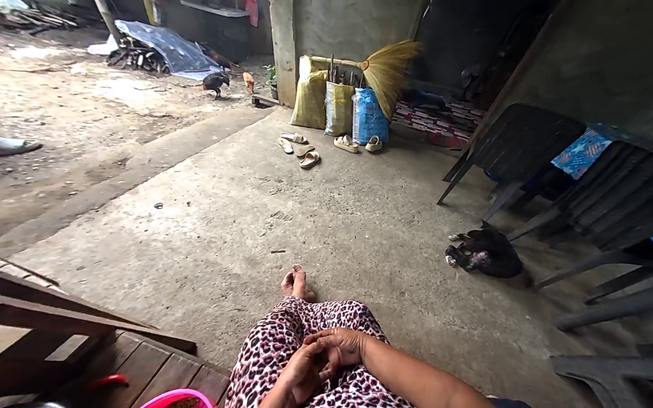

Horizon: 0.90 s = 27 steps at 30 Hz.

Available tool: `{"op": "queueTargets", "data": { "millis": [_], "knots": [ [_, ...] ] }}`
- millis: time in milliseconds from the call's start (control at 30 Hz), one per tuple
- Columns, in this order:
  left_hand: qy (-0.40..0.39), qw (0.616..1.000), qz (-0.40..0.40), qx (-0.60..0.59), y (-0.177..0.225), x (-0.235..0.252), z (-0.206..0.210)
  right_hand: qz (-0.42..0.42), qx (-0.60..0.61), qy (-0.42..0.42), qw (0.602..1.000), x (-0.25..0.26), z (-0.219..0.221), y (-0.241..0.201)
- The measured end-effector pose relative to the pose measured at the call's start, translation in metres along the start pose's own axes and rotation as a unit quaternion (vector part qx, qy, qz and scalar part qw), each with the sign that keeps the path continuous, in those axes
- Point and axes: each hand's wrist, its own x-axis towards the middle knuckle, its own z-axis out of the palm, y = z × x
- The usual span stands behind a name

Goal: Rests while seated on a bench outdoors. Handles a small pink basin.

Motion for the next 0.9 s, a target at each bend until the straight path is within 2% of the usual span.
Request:
{"op": "queueTargets", "data": {
  "millis": [100,600,900],
  "knots": [
    [0.004,1.000,0.003,0.014,-0.008,0.013,-0.011,0.008,-0.008,-0.008,1.000,0.000,0.001,-0.001],
    [0.011,1.000,0.004,0.008,-0.006,0.010,-0.013,-0.016,-0.029,-0.032,0.999,0.006,-0.005,0.003],
    [-0.011,1.000,-0.002,-0.004,0.002,-0.005,0.001,0.009,-0.017,0.030,0.999,-0.005,0.007,-0.003]
  ]
}}
